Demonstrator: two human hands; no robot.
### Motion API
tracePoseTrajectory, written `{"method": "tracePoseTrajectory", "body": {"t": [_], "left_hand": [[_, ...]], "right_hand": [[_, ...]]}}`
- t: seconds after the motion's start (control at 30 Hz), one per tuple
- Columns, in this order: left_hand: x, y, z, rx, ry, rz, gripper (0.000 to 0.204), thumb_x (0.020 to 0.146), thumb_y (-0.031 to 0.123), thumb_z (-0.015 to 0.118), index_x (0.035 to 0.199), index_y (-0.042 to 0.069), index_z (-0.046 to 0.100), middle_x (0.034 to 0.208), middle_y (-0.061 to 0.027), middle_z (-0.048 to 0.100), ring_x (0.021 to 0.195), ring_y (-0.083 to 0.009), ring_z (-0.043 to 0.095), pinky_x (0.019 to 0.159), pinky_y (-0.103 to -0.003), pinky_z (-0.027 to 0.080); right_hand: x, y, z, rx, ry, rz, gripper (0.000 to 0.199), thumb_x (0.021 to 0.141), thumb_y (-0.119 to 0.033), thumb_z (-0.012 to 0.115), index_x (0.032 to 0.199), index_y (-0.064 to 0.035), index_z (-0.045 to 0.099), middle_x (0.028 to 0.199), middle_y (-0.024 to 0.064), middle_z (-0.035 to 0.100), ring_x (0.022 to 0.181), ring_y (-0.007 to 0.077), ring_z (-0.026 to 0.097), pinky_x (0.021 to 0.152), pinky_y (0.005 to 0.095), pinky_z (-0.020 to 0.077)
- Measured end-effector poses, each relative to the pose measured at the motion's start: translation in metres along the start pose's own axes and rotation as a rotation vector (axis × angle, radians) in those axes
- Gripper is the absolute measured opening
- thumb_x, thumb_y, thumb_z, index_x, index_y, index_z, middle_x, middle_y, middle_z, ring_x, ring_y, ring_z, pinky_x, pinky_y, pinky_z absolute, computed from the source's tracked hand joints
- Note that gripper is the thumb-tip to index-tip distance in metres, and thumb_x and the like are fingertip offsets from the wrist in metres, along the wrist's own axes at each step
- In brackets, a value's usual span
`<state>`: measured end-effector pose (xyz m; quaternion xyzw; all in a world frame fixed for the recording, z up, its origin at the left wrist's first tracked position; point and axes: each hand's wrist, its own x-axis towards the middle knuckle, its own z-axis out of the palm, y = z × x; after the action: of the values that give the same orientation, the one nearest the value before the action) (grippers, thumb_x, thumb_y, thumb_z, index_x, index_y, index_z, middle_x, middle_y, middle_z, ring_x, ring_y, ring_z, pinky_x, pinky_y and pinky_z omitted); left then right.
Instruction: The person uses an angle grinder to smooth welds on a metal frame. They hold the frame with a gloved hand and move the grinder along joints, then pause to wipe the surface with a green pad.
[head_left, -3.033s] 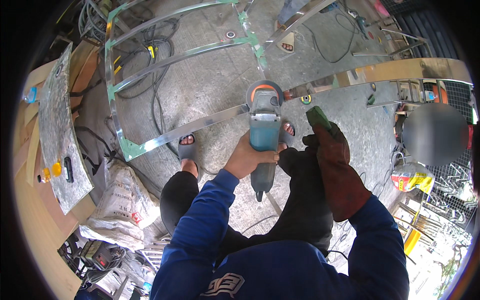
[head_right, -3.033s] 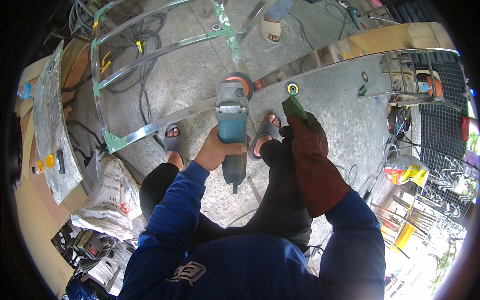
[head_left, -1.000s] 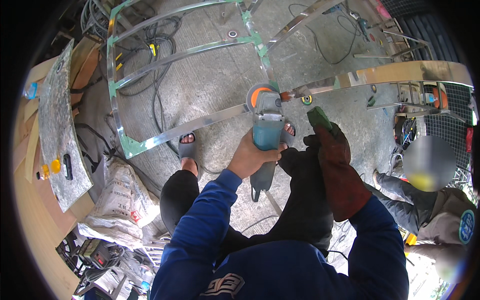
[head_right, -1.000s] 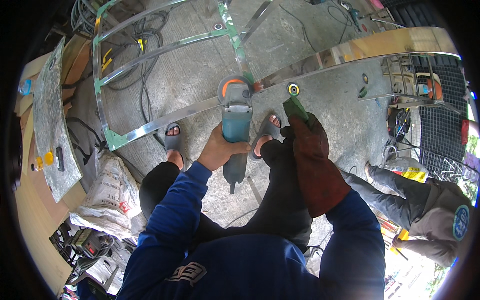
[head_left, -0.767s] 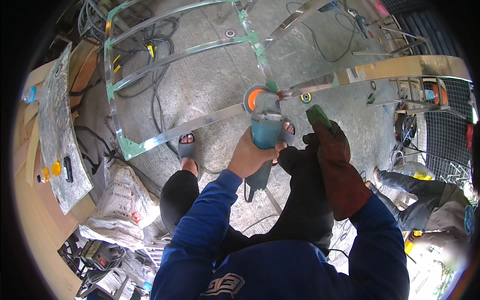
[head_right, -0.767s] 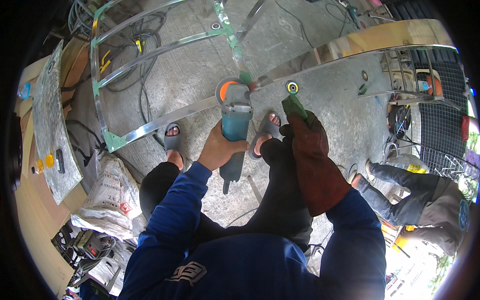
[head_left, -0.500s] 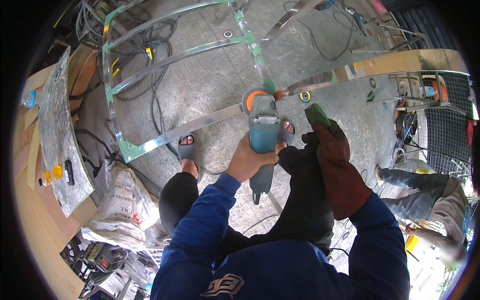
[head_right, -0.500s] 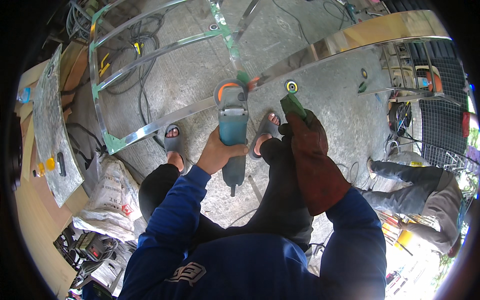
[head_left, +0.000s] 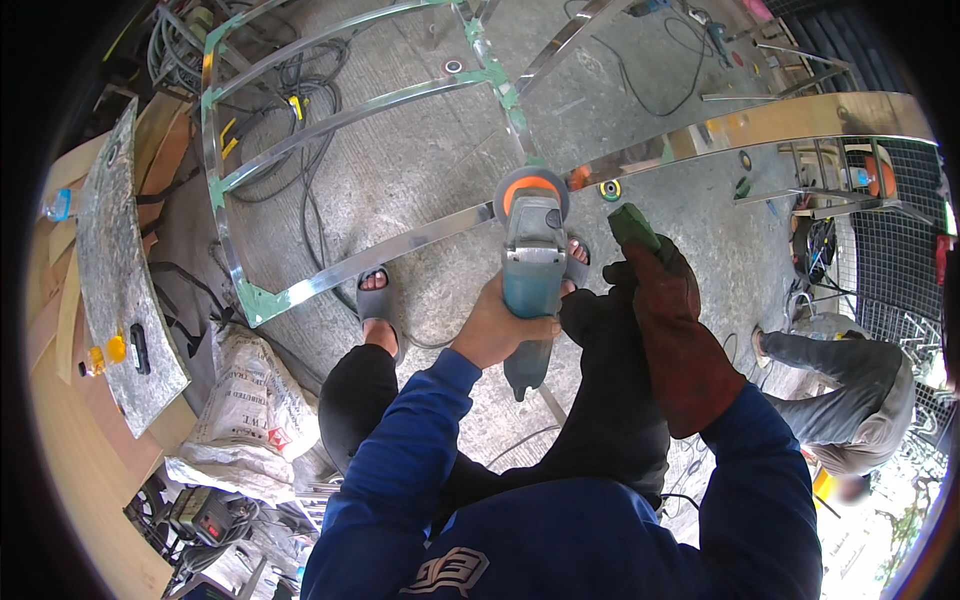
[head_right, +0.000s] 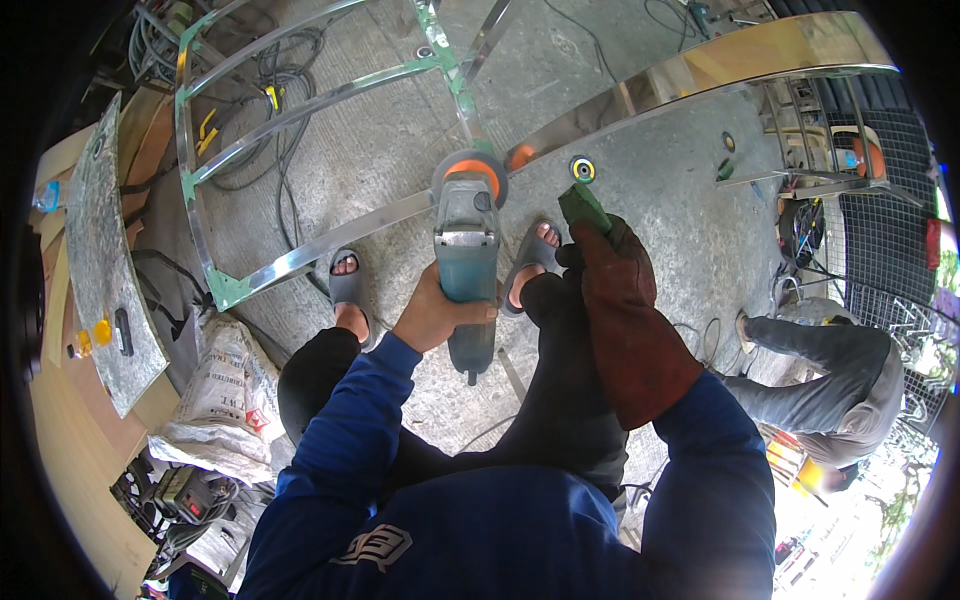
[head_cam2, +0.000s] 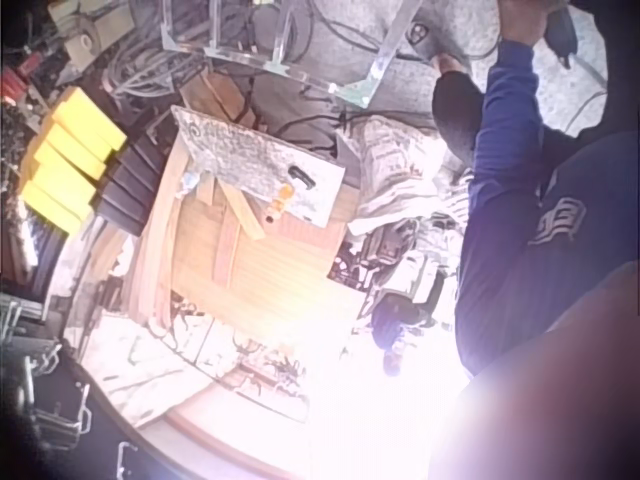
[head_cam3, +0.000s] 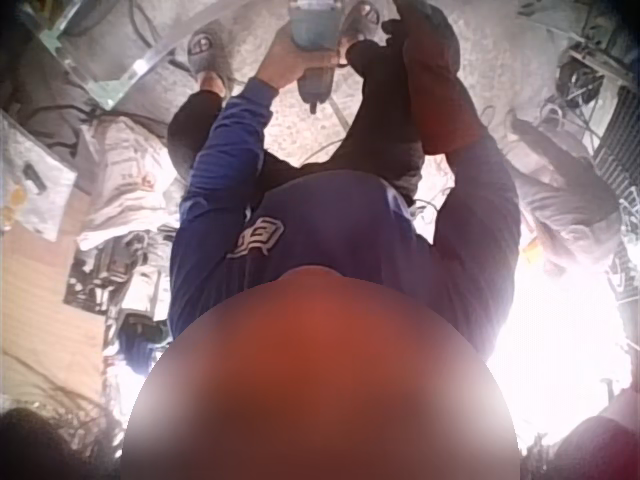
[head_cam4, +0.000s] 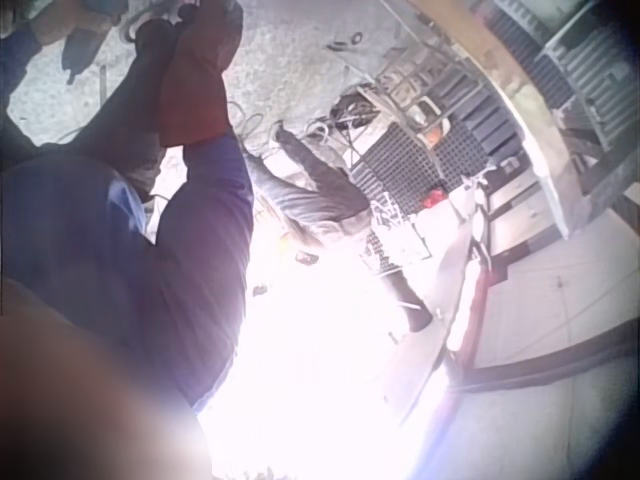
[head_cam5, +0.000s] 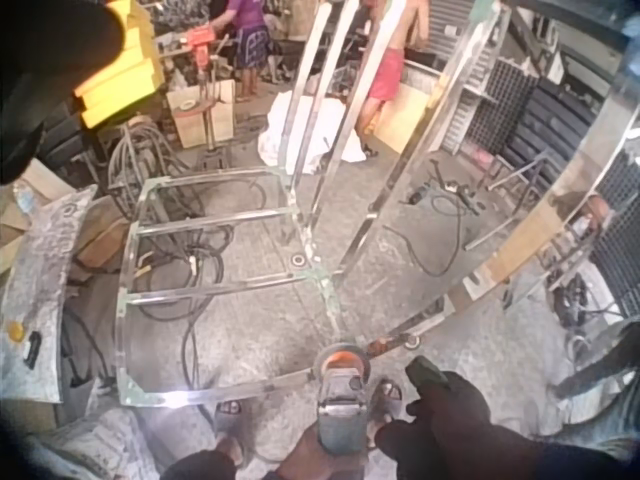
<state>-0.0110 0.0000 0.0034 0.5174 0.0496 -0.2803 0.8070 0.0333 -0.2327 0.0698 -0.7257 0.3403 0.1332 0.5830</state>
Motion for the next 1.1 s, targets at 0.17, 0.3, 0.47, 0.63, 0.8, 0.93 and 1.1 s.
{"method": "tracePoseTrajectory", "body": {"t": [0.17, 0.3, 0.47, 0.63, 0.8, 0.93, 1.1], "left_hand": [[0.006, -0.009, -0.005, 0.070, 0.124, -0.038, 0.058, 0.073, 0.008, 0.090, 0.123, -0.001, 0.063, 0.105, -0.0080, 0.073, 0.094, -0.0169, 0.070, 0.087, -0.035, 0.059], [0.005, -0.011, -0.002, 0.191, 0.187, -0.017, 0.061, 0.072, 0.013, 0.090, 0.124, -0.002, 0.062, 0.106, -0.0104, 0.072, 0.092, -0.0182, 0.070, 0.085, -0.036, 0.059], [0.008, -0.006, 0.003, 0.443, 0.270, -0.052, 0.074, 0.069, 0.018, 0.091, 0.130, -0.005, 0.057, 0.112, -0.0157, 0.073, 0.100, -0.0253, 0.073, 0.088, -0.039, 0.058], [0.006, -0.004, 0.004, 0.229, 0.220, -0.047, 0.064, 0.071, 0.013, 0.089, 0.126, -0.004, 0.059, 0.111, -0.0138, 0.074, 0.099, -0.0213, 0.072, 0.089, -0.037, 0.058], [0.001, -0.009, 0.006, 0.045, 0.139, 0.010, 0.061, 0.073, 0.012, 0.091, 0.125, -0.002, 0.062, 0.106, -0.0109, 0.072, 0.094, -0.0208, 0.071, 0.087, -0.037, 0.059], [0.001, -0.010, 0.007, -0.064, 0.069, 0.025, 0.058, 0.073, 0.007, 0.090, 0.124, -0.001, 0.064, 0.105, -0.0088, 0.074, 0.095, -0.0192, 0.071, 0.088, -0.036, 0.059], [-0.001, -0.002, 0.008, -0.024, 0.008, 0.017, 0.059, 0.077, -0.005, 0.082, 0.132, 0.000, 0.061, 0.129, -0.0084, 0.074, 0.106, -0.0139, 0.068, 0.093, -0.034, 0.059]], "right_hand": [[0.003, 0.001, -0.001, 0.002, -0.010, 0.005, 0.035, 0.096, -0.034, 0.075, 0.118, -0.0068, 0.067, 0.089, 0.0074, 0.072, 0.073, 0.0167, 0.064, 0.069, 0.0349, 0.0519], [0.001, 0.000, -0.001, 0.003, -0.009, 0.026, 0.035, 0.097, -0.033, 0.075, 0.119, -0.0066, 0.067, 0.089, 0.0076, 0.072, 0.073, 0.0171, 0.064, 0.069, 0.0352, 0.0523], [0.000, -0.002, 0.000, 0.005, -0.002, 0.029, 0.035, 0.097, -0.032, 0.074, 0.121, -0.0073, 0.067, 0.088, 0.0082, 0.072, 0.072, 0.0178, 0.064, 0.069, 0.0362, 0.0523], [0.001, -0.002, 0.001, -0.011, -0.009, 0.029, 0.036, 0.097, -0.031, 0.073, 0.125, -0.0087, 0.067, 0.087, 0.0092, 0.074, 0.071, 0.0188, 0.064, 0.069, 0.0377, 0.0521], [0.003, -0.001, -0.001, -0.006, -0.015, 0.021, 0.037, 0.097, -0.030, 0.073, 0.127, -0.0097, 0.066, 0.087, 0.0100, 0.075, 0.070, 0.0198, 0.064, 0.069, 0.0389, 0.0520], [0.003, 0.000, -0.003, -0.001, -0.020, 0.020, 0.037, 0.097, -0.031, 0.073, 0.126, -0.0096, 0.066, 0.086, 0.0101, 0.075, 0.071, 0.0198, 0.064, 0.070, 0.0388, 0.0520], [0.003, 0.001, -0.002, 0.027, -0.005, 0.030, 0.036, 0.098, -0.031, 0.073, 0.126, -0.0100, 0.066, 0.087, 0.0097, 0.075, 0.072, 0.0193, 0.064, 0.071, 0.0384, 0.0517]]}}
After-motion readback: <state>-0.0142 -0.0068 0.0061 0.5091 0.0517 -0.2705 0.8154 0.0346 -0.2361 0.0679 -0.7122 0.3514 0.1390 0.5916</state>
